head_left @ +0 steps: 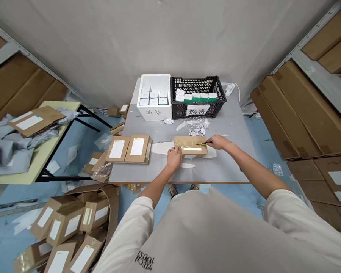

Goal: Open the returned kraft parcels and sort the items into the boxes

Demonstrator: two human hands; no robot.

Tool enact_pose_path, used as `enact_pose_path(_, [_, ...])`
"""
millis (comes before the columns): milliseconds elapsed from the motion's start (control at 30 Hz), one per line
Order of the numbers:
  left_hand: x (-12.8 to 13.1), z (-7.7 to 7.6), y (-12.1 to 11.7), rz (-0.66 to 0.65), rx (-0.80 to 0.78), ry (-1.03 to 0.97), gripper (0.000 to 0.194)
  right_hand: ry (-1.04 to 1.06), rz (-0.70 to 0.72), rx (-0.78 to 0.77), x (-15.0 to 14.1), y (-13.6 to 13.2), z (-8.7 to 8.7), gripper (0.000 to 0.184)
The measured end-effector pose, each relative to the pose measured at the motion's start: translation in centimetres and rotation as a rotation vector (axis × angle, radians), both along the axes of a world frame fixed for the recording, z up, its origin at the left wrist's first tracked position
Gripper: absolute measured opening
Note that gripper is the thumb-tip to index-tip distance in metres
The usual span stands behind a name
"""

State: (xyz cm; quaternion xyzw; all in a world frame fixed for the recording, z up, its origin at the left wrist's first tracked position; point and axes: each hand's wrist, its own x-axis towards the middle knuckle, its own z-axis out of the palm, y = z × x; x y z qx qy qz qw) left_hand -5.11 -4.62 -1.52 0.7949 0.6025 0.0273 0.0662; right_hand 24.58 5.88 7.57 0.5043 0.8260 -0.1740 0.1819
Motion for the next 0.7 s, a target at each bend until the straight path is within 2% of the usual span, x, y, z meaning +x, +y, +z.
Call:
enact_pose_path(400, [0.9,0.6,0.3,0.025,-0.027,0.056,0.047,-0.003,-0.035,-0.016,6.2,0.1,0.4,0.038])
enact_pose_path(533, [1.1,1.0,0.4,0.044,-0.043,0.050,0.045,0.002,-0.119,-0.006,8.8,0.3,-0.2,0.032])
enact_pose_path(700, [2.7,1.7,1.3,0.070,-0.050,0.008,0.040,0.202,-0.219,-0.007,11.5,-0.5,-1.4,0.034])
